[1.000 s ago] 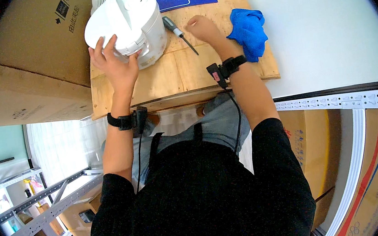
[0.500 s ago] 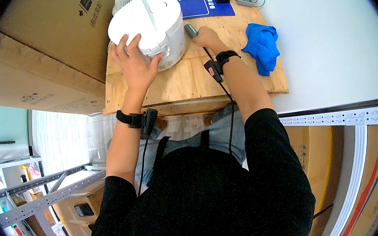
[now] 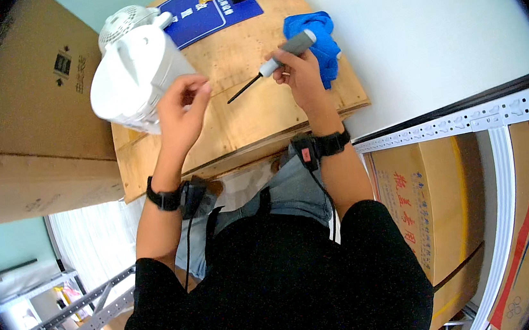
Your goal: The person uses a screwdriver to fasten screws into the lid of a white bucket-like appliance. They then wipe the lid with a blue cloth and place a white plastic cover on top, securing it by hand.
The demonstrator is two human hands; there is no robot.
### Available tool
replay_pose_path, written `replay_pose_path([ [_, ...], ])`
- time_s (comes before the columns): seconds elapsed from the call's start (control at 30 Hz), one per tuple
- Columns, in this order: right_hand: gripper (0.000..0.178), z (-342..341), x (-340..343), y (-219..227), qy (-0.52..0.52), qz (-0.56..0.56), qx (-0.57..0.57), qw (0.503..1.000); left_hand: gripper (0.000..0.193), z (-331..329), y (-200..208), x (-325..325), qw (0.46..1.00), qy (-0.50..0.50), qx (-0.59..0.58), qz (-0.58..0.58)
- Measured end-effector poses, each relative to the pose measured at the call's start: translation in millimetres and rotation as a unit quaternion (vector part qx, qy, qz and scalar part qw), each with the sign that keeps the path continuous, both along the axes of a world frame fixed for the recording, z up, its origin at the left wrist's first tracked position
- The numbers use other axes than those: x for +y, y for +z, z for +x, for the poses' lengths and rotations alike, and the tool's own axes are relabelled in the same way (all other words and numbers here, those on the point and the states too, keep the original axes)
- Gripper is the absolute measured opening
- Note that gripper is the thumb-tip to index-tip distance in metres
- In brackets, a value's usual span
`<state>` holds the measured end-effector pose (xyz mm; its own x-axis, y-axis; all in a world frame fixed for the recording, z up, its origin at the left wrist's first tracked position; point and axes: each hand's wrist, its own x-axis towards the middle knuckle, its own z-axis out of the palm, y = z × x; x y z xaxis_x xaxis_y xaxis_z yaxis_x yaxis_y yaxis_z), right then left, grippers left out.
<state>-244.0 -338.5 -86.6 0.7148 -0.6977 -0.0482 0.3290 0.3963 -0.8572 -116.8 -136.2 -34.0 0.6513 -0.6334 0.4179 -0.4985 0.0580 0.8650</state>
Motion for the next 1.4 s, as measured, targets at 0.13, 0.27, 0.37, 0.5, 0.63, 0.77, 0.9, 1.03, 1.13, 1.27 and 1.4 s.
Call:
replay_pose_path([
  [0.13,0.023,-27.5,-11.1,-12.1,-0.103,0.013,0.014,0.994,0.018,21.2,-39.7,-75.1,0.986,-0.018,0.028,0.164],
  [0.27,0.030,-38.4,-17.2,-22.4,-0.189,-0.017,0.011,0.982,0.029,53.2,-74.5,-143.7,0.959,0.007,-0.037,0.282],
  [0.37,0.031,-43.1,-18.9,-27.5,-0.201,0.018,-0.027,0.979,0.033,71.7,-90.4,-181.5,0.938,0.002,-0.082,0.337],
  [0.5,0.031,-47.0,-18.1,-27.6,-0.239,0.008,-0.008,0.971,0.034,79.4,-107.6,-207.6,0.912,0.009,-0.143,0.385],
  [0.63,0.032,-50.6,-23.2,-35.0,-0.259,0.012,-0.003,0.966,0.033,79.1,-116.9,-212.4,0.908,0.012,-0.144,0.393],
  [0.77,0.033,-50.7,-23.4,-37.4,-0.245,0.020,-0.005,0.969,0.025,75.8,-119.7,-204.4,0.914,0.043,-0.162,0.369],
  [0.9,0.031,-45.5,-13.7,-30.1,-0.234,0.018,-0.041,0.971,0.017,49.8,-103.2,-161.5,0.971,0.003,0.135,0.198],
  [1.03,0.026,-34.3,9.7,-21.3,-0.195,0.005,-0.079,0.978,0.015,22.5,-88.8,-88.1,0.929,-0.023,0.350,0.121],
  [1.13,0.025,-26.8,29.4,-17.4,-0.147,-0.029,-0.067,0.986,0.015,16.6,-84.2,-40.2,0.854,-0.021,0.518,0.036],
  [1.27,0.025,-15.1,55.5,-14.1,-0.115,-0.027,-0.067,0.991,0.016,14.9,-90.9,4.7,0.770,-0.046,0.627,-0.111],
  [1.4,0.025,-5.8,77.3,-12.3,-0.087,-0.030,-0.076,0.993,0.014,15.7,-88.5,37.3,0.758,-0.021,0.634,-0.149],
])
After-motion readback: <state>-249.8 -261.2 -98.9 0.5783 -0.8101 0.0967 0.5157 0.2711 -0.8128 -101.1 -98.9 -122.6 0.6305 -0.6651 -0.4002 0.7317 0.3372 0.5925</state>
